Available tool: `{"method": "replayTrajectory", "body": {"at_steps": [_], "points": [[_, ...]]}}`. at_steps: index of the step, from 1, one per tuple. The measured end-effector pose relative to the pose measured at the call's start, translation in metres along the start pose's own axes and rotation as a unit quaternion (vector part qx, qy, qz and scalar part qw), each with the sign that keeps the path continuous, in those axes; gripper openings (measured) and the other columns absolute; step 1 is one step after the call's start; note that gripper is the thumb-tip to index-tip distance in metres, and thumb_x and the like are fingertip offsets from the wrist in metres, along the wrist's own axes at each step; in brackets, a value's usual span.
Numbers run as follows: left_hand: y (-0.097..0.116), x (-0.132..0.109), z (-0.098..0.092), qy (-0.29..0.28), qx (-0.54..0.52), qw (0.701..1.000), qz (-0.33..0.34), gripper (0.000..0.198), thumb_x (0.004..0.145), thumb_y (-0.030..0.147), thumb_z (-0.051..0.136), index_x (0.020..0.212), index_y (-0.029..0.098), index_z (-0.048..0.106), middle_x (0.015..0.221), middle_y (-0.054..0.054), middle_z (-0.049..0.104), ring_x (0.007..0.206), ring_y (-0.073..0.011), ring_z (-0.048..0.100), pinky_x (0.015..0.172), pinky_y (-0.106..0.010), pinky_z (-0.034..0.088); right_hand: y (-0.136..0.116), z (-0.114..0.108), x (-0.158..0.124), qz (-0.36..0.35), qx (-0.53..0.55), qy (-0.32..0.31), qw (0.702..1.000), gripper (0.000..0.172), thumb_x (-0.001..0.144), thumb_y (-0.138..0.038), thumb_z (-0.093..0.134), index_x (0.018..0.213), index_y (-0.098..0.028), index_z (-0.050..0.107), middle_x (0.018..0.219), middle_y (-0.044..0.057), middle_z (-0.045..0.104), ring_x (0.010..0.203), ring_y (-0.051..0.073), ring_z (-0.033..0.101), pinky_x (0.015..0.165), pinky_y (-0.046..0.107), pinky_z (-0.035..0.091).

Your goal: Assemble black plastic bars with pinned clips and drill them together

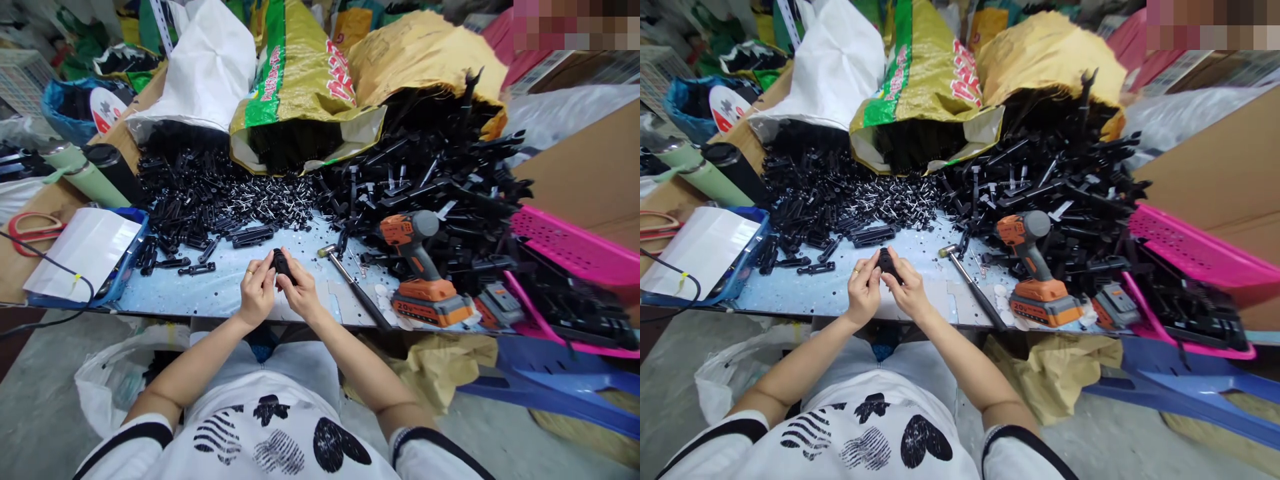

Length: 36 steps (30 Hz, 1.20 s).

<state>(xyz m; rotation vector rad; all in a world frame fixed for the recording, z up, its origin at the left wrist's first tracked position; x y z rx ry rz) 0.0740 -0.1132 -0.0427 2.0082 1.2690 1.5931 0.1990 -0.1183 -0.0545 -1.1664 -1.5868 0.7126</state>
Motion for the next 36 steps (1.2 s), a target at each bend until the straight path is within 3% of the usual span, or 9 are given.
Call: {"method": "replayTrajectory", "body": {"at_steps": [4, 10, 16, 21, 24, 27, 31, 34, 36], "points": [[-0.004, 0.01, -0.003, -0.048, -0.021, 0.997, 0.063, 0.035, 0.094, 0.027, 0.04, 0.122, 0.015, 0.057, 0.093, -0.01, 0.063, 0.084, -0.0151, 0.058, 0.076, -0.028, 0.05, -0.005, 0.0, 0.003, -0.054, -0.011, 0.003, 0.998, 0.055, 0.091, -0.043, 0.045, 0.141, -0.023, 0.038, 0.103, 0.01, 0.06, 0.084, 0.02, 0.058, 0.08, 0.036, 0.05], [-0.002, 0.026, -0.01, 0.005, -0.002, 0.998, 0.068, 0.034, 0.095, 0.028, 0.038, 0.12, 0.015, 0.058, 0.094, -0.011, 0.064, 0.085, -0.0157, 0.058, 0.077, -0.03, 0.05, -0.015, 0.003, 0.014, -0.076, -0.022, 0.018, 0.997, 0.058, 0.091, -0.047, 0.041, 0.144, -0.024, 0.033, 0.108, 0.011, 0.06, 0.092, 0.022, 0.057, 0.085, 0.037, 0.048], [-0.009, 0.03, -0.015, -0.065, -0.023, 0.996, 0.05, 0.037, 0.095, 0.036, 0.038, 0.113, 0.016, 0.063, 0.089, -0.008, 0.063, 0.083, -0.015, 0.058, 0.075, -0.03, 0.05, -0.001, 0.009, 0.01, -0.009, -0.015, 0.01, 1.0, 0.062, 0.089, -0.053, 0.042, 0.142, -0.023, 0.037, 0.105, 0.011, 0.06, 0.081, 0.02, 0.057, 0.077, 0.037, 0.051], [-0.017, 0.015, -0.008, -0.083, -0.066, 0.987, -0.116, 0.042, 0.095, 0.041, 0.037, 0.121, 0.017, 0.059, 0.095, -0.009, 0.059, 0.074, -0.0133, 0.059, 0.069, -0.028, 0.051, 0.014, 0.021, 0.006, 0.129, 0.149, -0.028, 0.98, 0.063, 0.087, -0.054, 0.046, 0.142, -0.026, 0.035, 0.09, 0.004, 0.06, 0.055, 0.01, 0.053, 0.059, 0.03, 0.053], [-0.022, 0.008, -0.006, -0.145, -0.131, 0.95, -0.244, 0.044, 0.093, 0.043, 0.039, 0.124, 0.017, 0.056, 0.097, -0.008, 0.058, 0.052, -0.0066, 0.053, 0.052, -0.023, 0.048, 0.012, 0.018, 0.007, 0.216, 0.227, -0.074, 0.947, 0.065, 0.087, -0.055, 0.045, 0.142, -0.021, 0.036, 0.07, 0.0, 0.058, 0.052, 0.01, 0.056, 0.051, 0.027, 0.053], [-0.023, 0.005, -0.007, -0.178, -0.211, 0.893, -0.355, 0.048, 0.092, 0.043, 0.042, 0.128, 0.013, 0.052, 0.077, -0.003, 0.059, 0.041, -0.0048, 0.048, 0.039, -0.019, 0.041, 0.004, 0.008, 0.009, 0.27, 0.238, -0.102, 0.927, 0.063, 0.086, -0.054, 0.047, 0.138, -0.018, 0.043, 0.066, 0.0, 0.059, 0.051, 0.011, 0.057, 0.047, 0.026, 0.053], [-0.023, 0.004, -0.005, -0.189, -0.259, 0.846, -0.427, 0.051, 0.091, 0.039, 0.045, 0.131, 0.009, 0.047, 0.058, 0.001, 0.057, 0.042, -0.0083, 0.051, 0.038, -0.019, 0.042, -0.003, 0.002, 0.008, 0.292, 0.222, -0.125, 0.922, 0.06, 0.086, -0.052, 0.048, 0.135, -0.018, 0.047, 0.069, 0.002, 0.06, 0.051, 0.011, 0.058, 0.044, 0.025, 0.052], [-0.029, -0.008, 0.0, -0.191, -0.25, 0.843, -0.437, 0.049, 0.09, 0.038, 0.046, 0.132, 0.013, 0.047, 0.07, -0.002, 0.062, 0.048, -0.0096, 0.056, 0.043, -0.021, 0.048, 0.003, 0.005, 0.004, 0.276, 0.157, -0.154, 0.936, 0.055, 0.09, -0.051, 0.04, 0.135, -0.02, 0.047, 0.082, 0.004, 0.064, 0.053, 0.013, 0.059, 0.047, 0.028, 0.052], [-0.036, -0.022, 0.001, -0.174, -0.218, 0.853, -0.441, 0.048, 0.091, 0.035, 0.044, 0.135, 0.017, 0.042, 0.083, -0.003, 0.062, 0.055, -0.0101, 0.061, 0.051, -0.023, 0.052, 0.014, 0.0, 0.005, 0.223, 0.044, -0.167, 0.959, 0.049, 0.091, -0.047, 0.041, 0.131, -0.021, 0.051, 0.097, 0.007, 0.065, 0.067, 0.016, 0.063, 0.061, 0.033, 0.055]]}}
Point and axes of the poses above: each hand's wrist, its own x-axis towards the middle knuckle, its own z-axis out of the palm, y = z × x, the point moved 2 cm from there along x, towards the middle knuckle
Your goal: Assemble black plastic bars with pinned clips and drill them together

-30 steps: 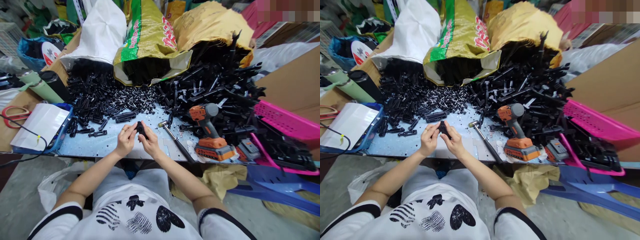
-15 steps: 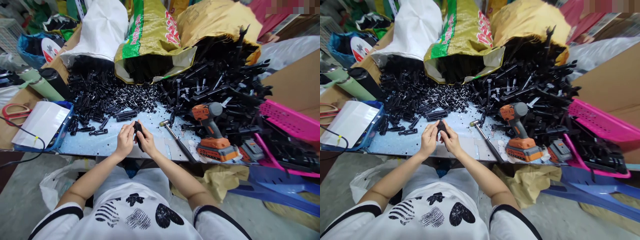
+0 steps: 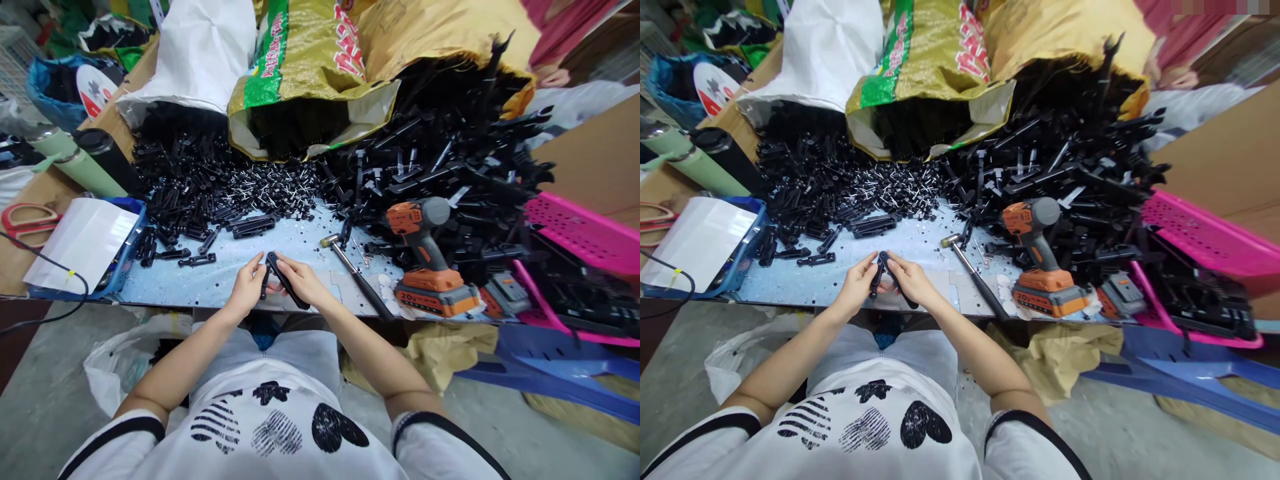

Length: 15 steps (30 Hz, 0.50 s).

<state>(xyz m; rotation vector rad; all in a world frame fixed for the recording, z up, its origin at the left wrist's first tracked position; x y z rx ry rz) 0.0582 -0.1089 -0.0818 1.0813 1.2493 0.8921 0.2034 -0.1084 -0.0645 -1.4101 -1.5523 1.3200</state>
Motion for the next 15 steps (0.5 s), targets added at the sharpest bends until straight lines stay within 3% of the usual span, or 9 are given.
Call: {"method": "replayTrajectory", "body": {"at_steps": [2, 3, 4, 6, 8, 11, 13, 15], "points": [[-0.014, -0.006, -0.005, 0.045, 0.075, 0.996, 0.02, 0.047, 0.091, 0.033, 0.042, 0.137, 0.019, 0.038, 0.094, -0.006, 0.06, 0.066, -0.013, 0.064, 0.06, -0.027, 0.054, 0.01, -0.022, 0.007, -0.029, -0.164, 0.064, 0.984, 0.043, 0.091, -0.04, 0.044, 0.126, -0.018, 0.056, 0.107, 0.011, 0.064, 0.087, 0.021, 0.062, 0.079, 0.037, 0.051], [-0.019, -0.01, -0.008, 0.066, 0.143, 0.987, 0.043, 0.047, 0.091, 0.031, 0.043, 0.136, 0.019, 0.038, 0.101, -0.009, 0.059, 0.075, -0.0163, 0.065, 0.067, -0.031, 0.054, 0.016, -0.038, 0.011, -0.025, -0.246, 0.115, 0.962, 0.04, 0.092, -0.036, 0.044, 0.124, -0.015, 0.057, 0.109, 0.013, 0.063, 0.094, 0.023, 0.06, 0.085, 0.038, 0.048], [-0.021, -0.013, -0.011, 0.082, 0.226, 0.968, 0.074, 0.048, 0.089, 0.03, 0.045, 0.136, 0.019, 0.04, 0.109, -0.012, 0.057, 0.087, -0.0208, 0.064, 0.075, -0.036, 0.053, 0.023, -0.057, 0.015, -0.003, -0.318, 0.171, 0.932, 0.039, 0.093, -0.033, 0.042, 0.122, -0.013, 0.057, 0.11, 0.015, 0.062, 0.099, 0.024, 0.058, 0.088, 0.039, 0.046], [-0.017, -0.017, -0.013, 0.075, 0.392, 0.904, 0.156, 0.049, 0.085, 0.025, 0.052, 0.133, 0.019, 0.044, 0.127, -0.018, 0.048, 0.112, -0.0299, 0.053, 0.091, -0.046, 0.044, 0.035, -0.097, 0.022, 0.078, -0.423, 0.267, 0.862, 0.036, 0.094, -0.028, 0.038, 0.119, -0.008, 0.056, 0.108, 0.018, 0.06, 0.099, 0.026, 0.058, 0.085, 0.039, 0.044], [-0.009, -0.015, -0.01, -0.013, 0.5, 0.831, 0.244, 0.049, 0.082, 0.02, 0.054, 0.131, 0.023, 0.048, 0.135, -0.016, 0.043, 0.126, -0.0329, 0.039, 0.101, -0.051, 0.033, 0.047, -0.128, 0.03, 0.154, -0.482, 0.306, 0.806, 0.033, 0.094, -0.026, 0.037, 0.114, -0.007, 0.055, 0.102, 0.019, 0.06, 0.094, 0.026, 0.058, 0.078, 0.036, 0.045], [-0.002, -0.004, 0.001, -0.196, 0.566, 0.74, 0.308, 0.045, 0.085, 0.013, 0.048, 0.127, 0.027, 0.051, 0.12, -0.011, 0.057, 0.118, -0.0258, 0.047, 0.102, -0.047, 0.03, 0.056, -0.149, 0.049, 0.174, -0.53, 0.309, 0.77, 0.028, 0.094, -0.024, 0.034, 0.11, -0.008, 0.052, 0.098, 0.018, 0.058, 0.09, 0.024, 0.059, 0.072, 0.032, 0.043], [-0.002, 0.004, 0.004, -0.221, 0.6, 0.709, 0.298, 0.044, 0.086, 0.008, 0.043, 0.126, 0.023, 0.051, 0.106, -0.011, 0.062, 0.104, -0.0224, 0.055, 0.095, -0.042, 0.035, 0.058, -0.153, 0.066, 0.15, -0.549, 0.317, 0.759, 0.028, 0.095, -0.022, 0.031, 0.111, -0.01, 0.05, 0.101, 0.018, 0.056, 0.089, 0.023, 0.058, 0.071, 0.03, 0.042], [-0.004, 0.008, 0.005, -0.188, 0.63, 0.699, 0.282, 0.041, 0.087, 0.008, 0.041, 0.126, 0.017, 0.05, 0.099, -0.013, 0.062, 0.097, -0.0222, 0.057, 0.087, -0.038, 0.039, 0.058, -0.159, 0.086, 0.142, -0.554, 0.336, 0.748, 0.029, 0.094, -0.018, 0.029, 0.114, -0.01, 0.048, 0.106, 0.02, 0.054, 0.091, 0.023, 0.057, 0.07, 0.029, 0.042]]}}
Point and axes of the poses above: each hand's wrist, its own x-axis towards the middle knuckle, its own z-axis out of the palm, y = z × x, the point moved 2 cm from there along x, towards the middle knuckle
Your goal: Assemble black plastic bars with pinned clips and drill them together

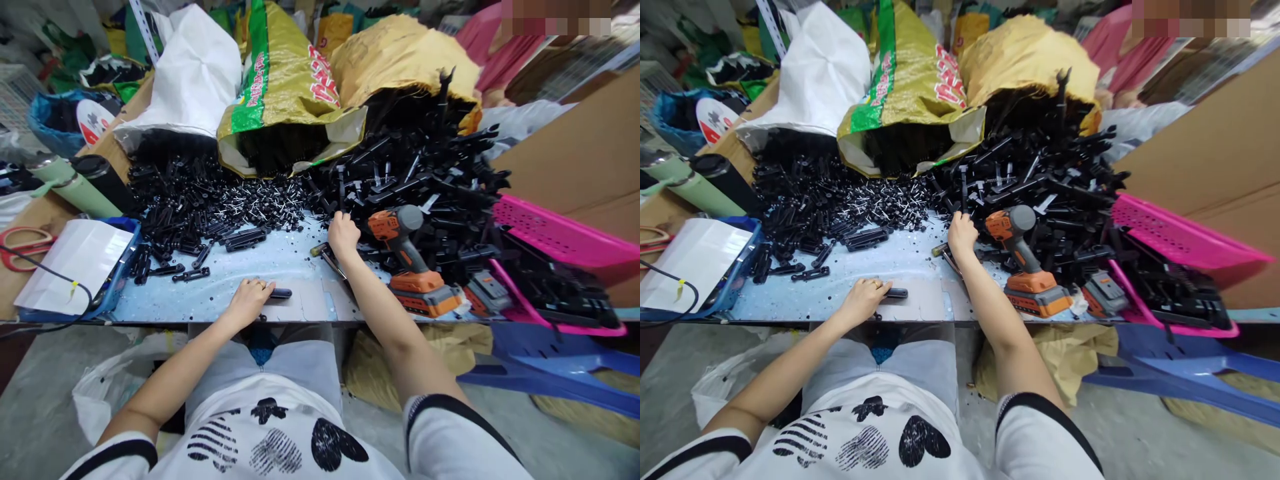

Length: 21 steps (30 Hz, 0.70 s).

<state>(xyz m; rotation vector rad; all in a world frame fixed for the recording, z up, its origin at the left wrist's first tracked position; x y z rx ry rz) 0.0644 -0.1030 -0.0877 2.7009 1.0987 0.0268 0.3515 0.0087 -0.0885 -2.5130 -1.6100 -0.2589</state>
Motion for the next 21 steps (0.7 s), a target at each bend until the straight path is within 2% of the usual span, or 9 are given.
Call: {"method": "replayTrajectory", "body": {"at_steps": [3, 6, 9, 11, 14, 17, 19, 21], "points": [[0.0, -0.002, 0.003, 0.01, 0.036, 0.998, -0.044, 0.037, 0.09, 0.013, 0.042, 0.126, 0.015, 0.05, 0.099, -0.013, 0.062, 0.094, -0.0225, 0.057, 0.08, -0.035, 0.041, -0.004, 0.006, 0.035, 0.037, 0.01, 0.006, 0.999, 0.035, 0.091, -0.011, 0.03, 0.123, -0.007, 0.043, 0.109, 0.023, 0.053, 0.095, 0.026, 0.057, 0.07, 0.03, 0.042], [-0.001, -0.006, 0.002, 0.0, 0.064, 0.996, -0.069, 0.037, 0.089, 0.014, 0.044, 0.126, 0.016, 0.049, 0.101, -0.012, 0.062, 0.094, -0.0227, 0.057, 0.078, -0.034, 0.042, -0.001, 0.008, 0.065, 0.068, 0.057, -0.022, 0.996, 0.041, 0.087, -0.009, 0.038, 0.127, -0.007, 0.042, 0.107, 0.021, 0.057, 0.093, 0.026, 0.058, 0.073, 0.032, 0.043], [-0.003, -0.01, -0.001, -0.003, 0.05, 0.996, -0.07, 0.038, 0.089, 0.021, 0.05, 0.127, 0.018, 0.049, 0.105, -0.01, 0.062, 0.097, -0.0241, 0.057, 0.08, -0.035, 0.044, 0.007, 0.006, 0.07, 0.102, 0.137, -0.035, 0.985, 0.049, 0.08, -0.018, 0.054, 0.128, -0.01, 0.046, 0.109, 0.019, 0.059, 0.092, 0.026, 0.059, 0.077, 0.034, 0.044], [-0.006, -0.01, -0.003, 0.018, 0.008, 0.998, -0.067, 0.04, 0.09, 0.029, 0.051, 0.128, 0.019, 0.048, 0.109, -0.01, 0.061, 0.102, -0.0241, 0.056, 0.084, -0.035, 0.044, 0.012, 0.005, 0.059, 0.096, 0.192, -0.035, 0.976, 0.043, 0.078, -0.021, 0.054, 0.12, -0.012, 0.054, 0.107, 0.016, 0.061, 0.092, 0.025, 0.059, 0.079, 0.033, 0.044], [-0.007, -0.006, -0.005, 0.067, -0.052, 0.994, -0.061, 0.042, 0.091, 0.036, 0.047, 0.128, 0.017, 0.047, 0.114, -0.011, 0.058, 0.106, -0.0235, 0.054, 0.09, -0.035, 0.043, 0.016, 0.0, 0.03, 0.032, 0.213, -0.013, 0.976, 0.029, 0.083, -0.019, 0.043, 0.1, -0.015, 0.065, 0.1, 0.012, 0.063, 0.089, 0.023, 0.058, 0.079, 0.031, 0.043], [-0.004, 0.003, 0.0, 0.058, -0.068, 0.996, -0.03, 0.04, 0.09, 0.036, 0.05, 0.126, 0.018, 0.049, 0.109, -0.01, 0.06, 0.102, -0.0238, 0.055, 0.088, -0.035, 0.045, 0.015, -0.006, 0.009, -0.053, 0.135, 0.022, 0.989, 0.032, 0.086, -0.019, 0.038, 0.107, -0.016, 0.062, 0.107, 0.013, 0.061, 0.092, 0.024, 0.055, 0.073, 0.032, 0.042], [-0.001, 0.008, 0.007, 0.04, -0.063, 0.997, -0.006, 0.038, 0.088, 0.033, 0.053, 0.124, 0.019, 0.05, 0.104, -0.009, 0.061, 0.1, -0.0236, 0.056, 0.085, -0.035, 0.046, 0.011, -0.008, 0.008, -0.151, 0.065, 0.039, 0.986, 0.036, 0.089, -0.017, 0.034, 0.115, -0.016, 0.059, 0.117, 0.015, 0.056, 0.1, 0.026, 0.05, 0.073, 0.033, 0.04], [0.0, 0.011, 0.013, 0.041, -0.055, 0.998, 0.002, 0.035, 0.088, 0.027, 0.054, 0.122, 0.019, 0.051, 0.101, -0.008, 0.061, 0.099, -0.023, 0.056, 0.083, -0.034, 0.046, 0.005, -0.008, 0.016, -0.264, 0.004, 0.045, 0.963, 0.036, 0.09, -0.014, 0.033, 0.114, -0.016, 0.059, 0.13, 0.015, 0.049, 0.112, 0.027, 0.043, 0.08, 0.036, 0.038]]}}
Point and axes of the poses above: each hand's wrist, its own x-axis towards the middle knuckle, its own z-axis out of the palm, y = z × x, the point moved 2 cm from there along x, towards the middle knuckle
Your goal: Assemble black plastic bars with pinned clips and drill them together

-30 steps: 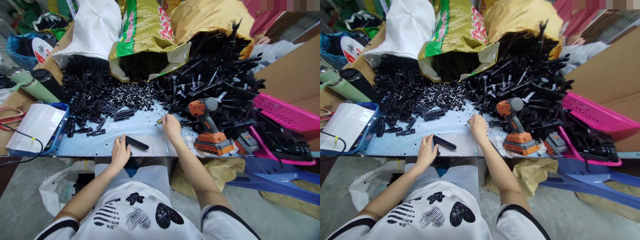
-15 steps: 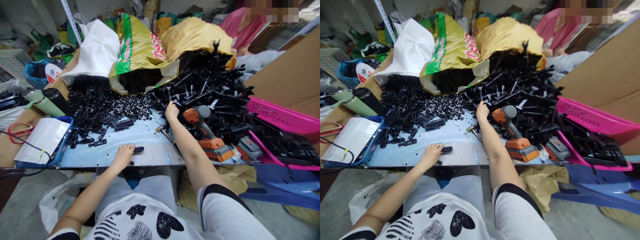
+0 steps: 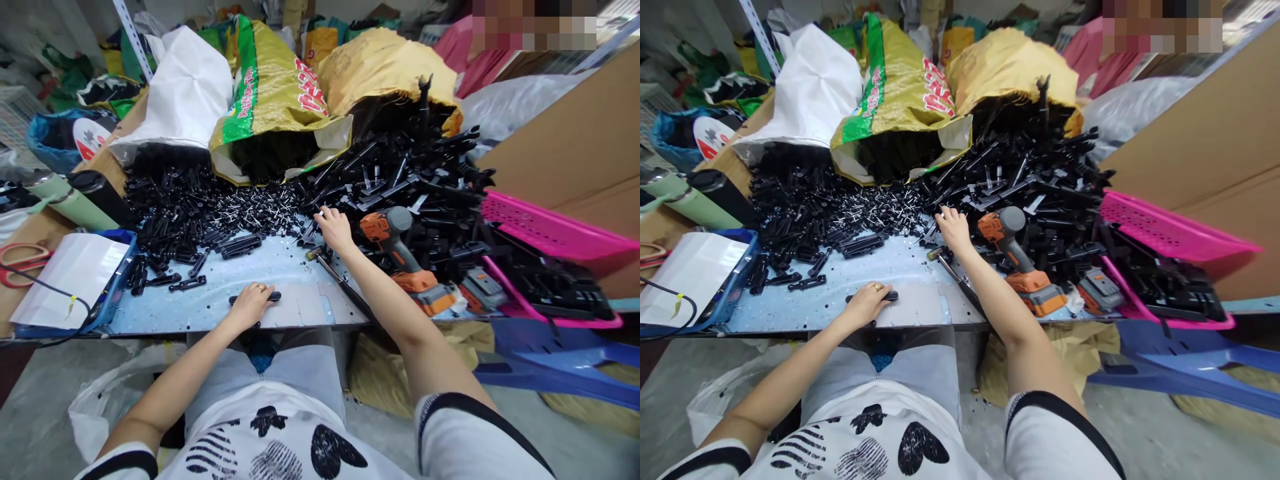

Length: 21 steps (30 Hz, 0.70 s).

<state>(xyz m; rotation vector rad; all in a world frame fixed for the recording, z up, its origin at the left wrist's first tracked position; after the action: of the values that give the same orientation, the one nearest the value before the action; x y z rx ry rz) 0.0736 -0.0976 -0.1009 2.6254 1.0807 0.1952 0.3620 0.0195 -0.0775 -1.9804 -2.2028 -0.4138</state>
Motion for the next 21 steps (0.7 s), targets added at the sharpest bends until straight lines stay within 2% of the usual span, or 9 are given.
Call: {"method": "replayTrajectory", "body": {"at_steps": [2, 4, 7, 10, 12, 14, 16, 19, 21], "points": [[-0.002, 0.0, 0.003, 0.012, 0.014, 1.0, -0.004, 0.033, 0.088, 0.023, 0.054, 0.12, 0.018, 0.052, 0.099, -0.008, 0.062, 0.096, -0.0222, 0.056, 0.081, -0.033, 0.047, 0.001, 0.0, 0.014, -0.095, -0.035, -0.023, 0.995, 0.031, 0.089, -0.013, 0.037, 0.105, -0.016, 0.063, 0.137, 0.013, 0.043, 0.119, 0.027, 0.038, 0.09, 0.04, 0.034], [-0.005, -0.001, 0.004, 0.02, 0.031, 0.999, -0.01, 0.031, 0.088, 0.022, 0.053, 0.119, 0.019, 0.052, 0.096, -0.008, 0.062, 0.092, -0.0216, 0.057, 0.08, -0.033, 0.047, -0.001, -0.006, 0.025, -0.158, -0.05, -0.039, 0.985, 0.027, 0.088, -0.011, 0.039, 0.097, -0.015, 0.064, 0.136, 0.012, 0.045, 0.123, 0.026, 0.037, 0.098, 0.042, 0.029], [-0.011, -0.004, 0.0, 0.018, 0.048, 0.999, -0.018, 0.029, 0.089, 0.024, 0.051, 0.118, 0.019, 0.052, 0.094, -0.007, 0.062, 0.091, -0.0213, 0.058, 0.08, -0.033, 0.047, -0.015, -0.029, 0.019, -0.175, -0.045, -0.036, 0.983, 0.023, 0.089, -0.014, 0.041, 0.1, -0.012, 0.061, 0.122, 0.015, 0.056, 0.115, 0.025, 0.046, 0.099, 0.044, 0.029], [-0.016, -0.006, -0.004, 0.002, 0.032, 0.999, -0.011, 0.031, 0.09, 0.028, 0.049, 0.12, 0.019, 0.051, 0.098, -0.008, 0.061, 0.095, -0.0223, 0.057, 0.083, -0.034, 0.046, -0.042, -0.054, -0.023, -0.142, -0.007, -0.118, 0.983, 0.028, 0.091, -0.031, 0.045, 0.108, -0.01, 0.054, 0.088, 0.013, 0.065, 0.082, 0.024, 0.059, 0.078, 0.036, 0.04], [-0.016, -0.006, -0.006, -0.017, 0.015, 1.0, -0.002, 0.032, 0.091, 0.029, 0.046, 0.121, 0.018, 0.051, 0.102, -0.009, 0.06, 0.098, -0.0232, 0.055, 0.085, -0.036, 0.045, -0.066, -0.064, -0.065, -0.177, 0.032, -0.195, 0.964, 0.038, 0.092, -0.046, 0.042, 0.108, -0.013, 0.052, 0.076, 0.008, 0.063, 0.065, 0.02, 0.058, 0.063, 0.029, 0.037], [-0.015, -0.004, -0.01, -0.037, 0.003, 0.999, 0.005, 0.033, 0.091, 0.026, 0.043, 0.122, 0.017, 0.049, 0.108, -0.01, 0.059, 0.102, -0.0239, 0.053, 0.087, -0.037, 0.044, -0.088, -0.067, -0.105, -0.241, 0.063, -0.22, 0.943, 0.042, 0.093, -0.053, 0.036, 0.106, -0.016, 0.052, 0.082, 0.009, 0.063, 0.063, 0.018, 0.058, 0.059, 0.026, 0.033], [-0.011, -0.002, -0.013, -0.053, -0.003, 0.999, 0.009, 0.036, 0.09, 0.022, 0.04, 0.125, 0.016, 0.047, 0.113, -0.011, 0.057, 0.105, -0.0241, 0.052, 0.09, -0.038, 0.043, -0.103, -0.062, -0.133, -0.277, 0.075, -0.216, 0.933, 0.04, 0.095, -0.051, 0.032, 0.104, -0.017, 0.053, 0.09, 0.01, 0.061, 0.068, 0.017, 0.058, 0.061, 0.026, 0.031], [-0.006, 0.0, -0.018, -0.071, -0.004, 0.997, 0.004, 0.038, 0.09, 0.024, 0.038, 0.126, 0.018, 0.046, 0.115, -0.011, 0.056, 0.107, -0.0247, 0.051, 0.091, -0.04, 0.042, -0.113, -0.048, -0.15, -0.266, 0.073, -0.224, 0.935, 0.037, 0.096, -0.047, 0.032, 0.102, -0.018, 0.054, 0.09, 0.008, 0.061, 0.07, 0.016, 0.058, 0.061, 0.025, 0.029], [-0.003, 0.0, -0.019, -0.074, -0.004, 0.997, -0.001, 0.04, 0.089, 0.038, 0.044, 0.123, 0.019, 0.047, 0.114, -0.01, 0.056, 0.107, -0.027, 0.051, 0.09, -0.042, 0.042, -0.115, -0.044, -0.15, -0.248, 0.073, -0.23, 0.938, 0.037, 0.096, -0.048, 0.032, 0.101, -0.018, 0.054, 0.089, 0.007, 0.061, 0.071, 0.016, 0.058, 0.059, 0.026, 0.027]]}}
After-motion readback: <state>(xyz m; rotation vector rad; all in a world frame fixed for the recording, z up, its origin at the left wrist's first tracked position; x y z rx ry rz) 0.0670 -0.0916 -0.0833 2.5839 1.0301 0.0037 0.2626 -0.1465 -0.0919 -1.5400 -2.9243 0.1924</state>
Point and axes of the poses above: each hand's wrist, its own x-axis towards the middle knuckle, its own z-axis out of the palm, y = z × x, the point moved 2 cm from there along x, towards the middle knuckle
